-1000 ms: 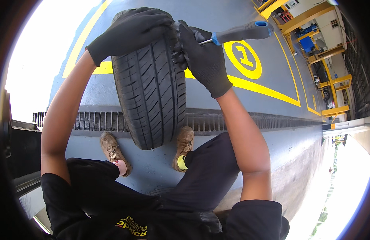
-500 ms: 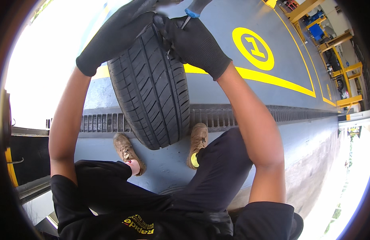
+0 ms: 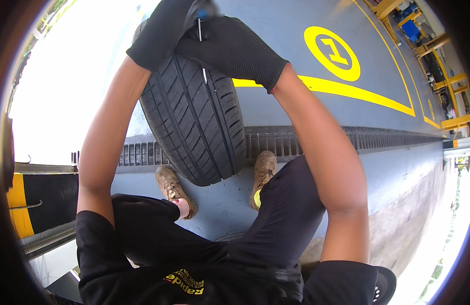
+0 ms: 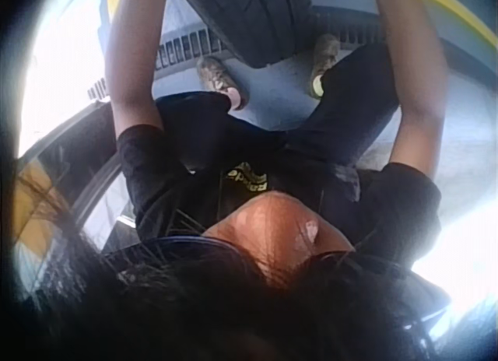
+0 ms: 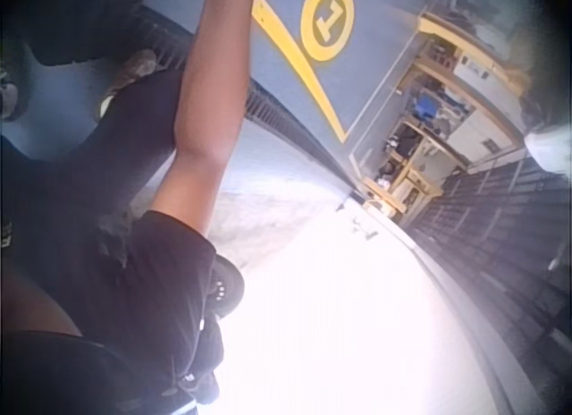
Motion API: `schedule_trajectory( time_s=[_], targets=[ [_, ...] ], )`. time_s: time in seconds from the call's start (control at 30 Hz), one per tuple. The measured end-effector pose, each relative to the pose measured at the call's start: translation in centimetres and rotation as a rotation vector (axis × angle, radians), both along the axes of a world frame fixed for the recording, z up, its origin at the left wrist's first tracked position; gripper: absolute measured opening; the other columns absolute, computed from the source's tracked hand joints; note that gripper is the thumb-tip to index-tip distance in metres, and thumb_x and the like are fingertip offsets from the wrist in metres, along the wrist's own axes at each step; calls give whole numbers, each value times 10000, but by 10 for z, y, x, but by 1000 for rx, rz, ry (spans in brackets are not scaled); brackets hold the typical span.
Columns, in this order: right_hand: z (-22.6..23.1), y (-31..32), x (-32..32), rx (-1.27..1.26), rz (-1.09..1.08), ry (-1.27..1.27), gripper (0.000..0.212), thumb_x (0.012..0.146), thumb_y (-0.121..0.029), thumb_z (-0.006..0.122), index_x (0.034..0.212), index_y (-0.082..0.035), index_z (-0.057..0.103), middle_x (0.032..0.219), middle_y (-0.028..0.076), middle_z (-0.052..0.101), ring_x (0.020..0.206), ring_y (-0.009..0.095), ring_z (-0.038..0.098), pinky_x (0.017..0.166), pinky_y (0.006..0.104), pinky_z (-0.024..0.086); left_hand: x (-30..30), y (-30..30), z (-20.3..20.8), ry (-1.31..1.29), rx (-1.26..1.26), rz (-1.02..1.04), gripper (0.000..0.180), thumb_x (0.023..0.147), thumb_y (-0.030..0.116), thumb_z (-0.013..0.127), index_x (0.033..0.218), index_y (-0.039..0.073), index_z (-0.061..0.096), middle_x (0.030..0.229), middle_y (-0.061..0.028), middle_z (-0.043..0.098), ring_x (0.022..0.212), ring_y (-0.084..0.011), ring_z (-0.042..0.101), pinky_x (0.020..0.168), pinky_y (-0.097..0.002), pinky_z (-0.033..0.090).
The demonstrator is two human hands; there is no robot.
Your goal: The person uses a screwdriver to probe and manipulate a puncture in a car tire, repeatedly inserting and removing the tool while rotating the tire. The tire is then set down on the floor.
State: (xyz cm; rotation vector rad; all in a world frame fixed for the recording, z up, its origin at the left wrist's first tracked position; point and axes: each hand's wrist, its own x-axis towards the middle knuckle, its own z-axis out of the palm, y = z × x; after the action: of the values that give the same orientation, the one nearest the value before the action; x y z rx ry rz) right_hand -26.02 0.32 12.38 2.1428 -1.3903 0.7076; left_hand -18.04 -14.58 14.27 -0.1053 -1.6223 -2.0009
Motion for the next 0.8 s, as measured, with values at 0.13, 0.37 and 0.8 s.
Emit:
schedule_trajectory(
  time_s=[0.13, 0.37, 0.8],
  targets=[
    [12, 18, 4, 382, -56, -609, 209, 1018, -256, 607, 1073, -130, 765, 691, 68, 662, 606, 158, 649, 625, 312, 548, 16, 33, 15, -19, -79, 234, 296, 1035, 364, 597, 1040, 68, 590, 828, 1, 513, 680, -108, 538, 630, -259, 421],
    [23, 26, 11, 558, -117, -1043, 246, 981, -279, 683, 1059, -50, 725, 735, 15, 629, 577, 68, 549, 576, 252, 473, 46, 47, 39, -89, -121, 578, 447, 1060, 493, 497, 1030, 54, 576, 743, -6, 508, 648, -110, 515, 587, -257, 404],
    [15, 28, 10, 493, 67, -1093, 197, 924, 2, 652, 1097, -8, 746, 928, 77, 750, 795, 118, 714, 766, 263, 592, 40, 42, 21, 559, -172, 529, 320, 1082, 323, 489, 1005, 25, 577, 834, -51, 546, 611, -110, 525, 539, -265, 433]
  ],
)
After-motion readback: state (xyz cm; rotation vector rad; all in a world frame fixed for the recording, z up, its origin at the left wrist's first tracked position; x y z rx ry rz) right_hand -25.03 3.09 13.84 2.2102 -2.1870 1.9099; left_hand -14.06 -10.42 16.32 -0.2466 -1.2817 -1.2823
